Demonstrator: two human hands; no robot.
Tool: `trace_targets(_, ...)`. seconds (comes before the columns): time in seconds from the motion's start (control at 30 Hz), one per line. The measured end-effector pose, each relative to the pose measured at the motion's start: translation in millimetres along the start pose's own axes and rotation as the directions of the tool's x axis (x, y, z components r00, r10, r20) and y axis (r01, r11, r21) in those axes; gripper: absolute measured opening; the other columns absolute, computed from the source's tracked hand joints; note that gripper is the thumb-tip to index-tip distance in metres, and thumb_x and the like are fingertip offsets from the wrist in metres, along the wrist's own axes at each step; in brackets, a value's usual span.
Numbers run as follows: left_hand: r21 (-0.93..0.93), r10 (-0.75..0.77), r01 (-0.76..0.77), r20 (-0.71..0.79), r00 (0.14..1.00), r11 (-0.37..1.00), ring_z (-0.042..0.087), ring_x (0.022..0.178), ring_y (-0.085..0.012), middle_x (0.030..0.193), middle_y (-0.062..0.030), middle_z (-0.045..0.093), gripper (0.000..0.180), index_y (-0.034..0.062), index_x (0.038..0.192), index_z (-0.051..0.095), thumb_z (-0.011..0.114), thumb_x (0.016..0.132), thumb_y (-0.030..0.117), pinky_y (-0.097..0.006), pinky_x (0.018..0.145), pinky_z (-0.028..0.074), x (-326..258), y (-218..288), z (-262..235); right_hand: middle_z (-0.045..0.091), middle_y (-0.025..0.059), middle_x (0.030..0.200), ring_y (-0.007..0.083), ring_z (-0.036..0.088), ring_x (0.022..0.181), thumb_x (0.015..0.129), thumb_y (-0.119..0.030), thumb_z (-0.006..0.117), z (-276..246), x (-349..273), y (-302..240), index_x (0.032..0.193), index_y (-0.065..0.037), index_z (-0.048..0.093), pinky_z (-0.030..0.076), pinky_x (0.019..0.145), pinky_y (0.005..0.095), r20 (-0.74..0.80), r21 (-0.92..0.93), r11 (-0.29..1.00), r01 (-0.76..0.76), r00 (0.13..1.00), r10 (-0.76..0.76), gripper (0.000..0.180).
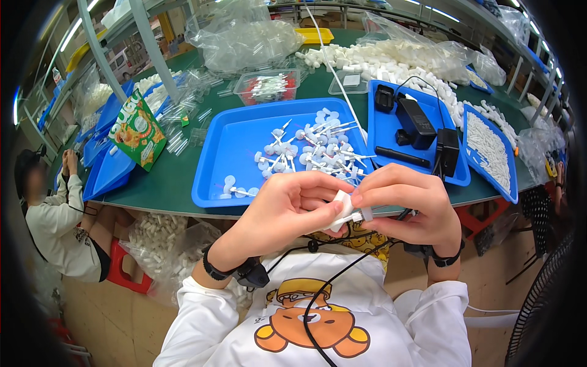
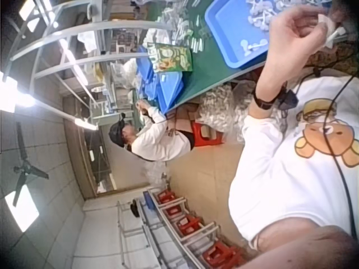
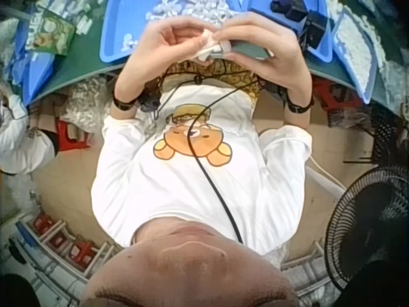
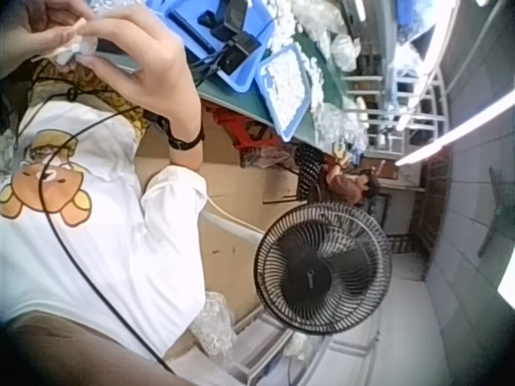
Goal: The person assembles small white plastic components by hand at a factory workstation. They pick up a cylindrical base and a smaller piece, insert a red wire into the base, and attach the smaller piece to the top. The person repeats this process for multiple units, placing the finished items into a blue tray.
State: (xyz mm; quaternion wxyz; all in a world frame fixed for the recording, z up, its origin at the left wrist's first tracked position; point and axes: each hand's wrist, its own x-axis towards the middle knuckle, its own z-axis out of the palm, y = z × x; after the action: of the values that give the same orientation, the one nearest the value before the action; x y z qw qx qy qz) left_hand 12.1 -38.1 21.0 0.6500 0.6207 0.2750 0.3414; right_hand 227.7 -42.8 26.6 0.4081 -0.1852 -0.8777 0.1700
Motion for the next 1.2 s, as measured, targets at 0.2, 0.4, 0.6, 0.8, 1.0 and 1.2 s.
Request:
trace_targets(0.2, 0.09, -0.011, 0.001, 0.107, 0.994, 0.996, 0.062, 0.087, -0.0164, 0.097, -0.0137, 0.062, 0.025, -0.0091, 0.11, 0.052, 0.05, 0.087, 0.001, -0.028, 0.076, 0.053, 0, -10, -1, 0.059, 0.0104, 0.088, 0.0227, 0.059, 0.075, 0.069, 0.001, 0.07, -4, -5, 4, 0.101, -0.003, 0.063, 0.049, 0.064, 0.0288, 0.104, 0.012, 0.999, -0.05, 0.993, 0.048, 0.033)
trace_targets(0.4, 0.173, 0.075, -0.092, 0.1, 0.992, 0.981, 0.065, 0.08, -0.0146, 0.092, -0.0124, 0.064, 0.024, -0.0074, 0.108, 0.053, 0.05, 0.088, 0.005, -0.024, 0.068, 0.053, -1, -16, -1, 0.059, 0.0101, 0.087, 0.0225, 0.06, 0.073, 0.07, -0.001, 0.07, -2, -5, 6, 0.1, -0.003, 0.063, 0.049, 0.062, 0.0284, 0.106, 0.019, 0.999, -0.045, 0.993, 0.042, 0.031)
trace_targets(0.6, 0.151, 0.045, -0.062, 0.113, 0.993, 0.987, 0.064, 0.082, -0.0162, 0.094, -0.0142, 0.064, 0.025, -0.0073, 0.108, 0.054, 0.052, 0.086, 0.003, -0.026, 0.073, 0.055, -1, -10, 0, 0.06, 0.0099, 0.086, 0.0222, 0.06, 0.072, 0.07, -0.002, 0.07, -3, -6, 5, 0.099, -0.003, 0.064, 0.049, 0.061, 0.0282, 0.097, 0.017, 0.998, -0.063, 0.993, 0.061, 0.03)
trace_targets(0.8, 0.212, -0.008, -0.018, 0.122, 0.993, 0.977, 0.064, 0.081, -0.0156, 0.093, -0.0143, 0.064, 0.025, -0.008, 0.108, 0.055, 0.052, 0.084, -0.002, -0.028, 0.074, 0.053, -4, 1, 3, 0.061, 0.0104, 0.085, 0.0222, 0.06, 0.072, 0.069, -0.003, 0.071, -3, -6, 0, 0.096, -0.002, 0.064, 0.049, 0.061, 0.0285, 0.088, 0.019, 0.996, -0.087, 0.992, 0.085, 0.028)
trace_targets(1.0, 0.06, 0.074, -0.082, 0.124, 0.99, 0.995, 0.064, 0.084, -0.0185, 0.093, -0.0164, 0.064, 0.028, -0.0089, 0.111, 0.054, 0.054, 0.085, -0.002, -0.029, 0.075, 0.053, -6, -4, -1, 0.063, 0.0084, 0.084, 0.0179, 0.062, 0.075, 0.067, -0.004, 0.074, 2, -4, 1, 0.107, -0.002, 0.06, 0.049, 0.068, 0.0273, -0.019, 0.162, 0.976, -0.148, 0.988, 0.153, 0.042)
trace_targets(1.2, -0.01, 0.105, -0.105, -0.011, 0.994, 0.994, 0.063, 0.085, -0.0219, 0.098, -0.0171, 0.062, 0.029, -0.0097, 0.113, 0.053, 0.054, 0.086, 0.002, -0.033, 0.077, 0.054, -5, 0, 2, 0.064, 0.0059, 0.085, 0.0132, 0.061, 0.08, 0.068, -0.004, 0.075, 15, 0, 4, 0.121, -0.003, 0.047, 0.045, 0.077, 0.0266, -0.214, 0.271, 0.946, -0.178, 0.947, 0.24, 0.06)
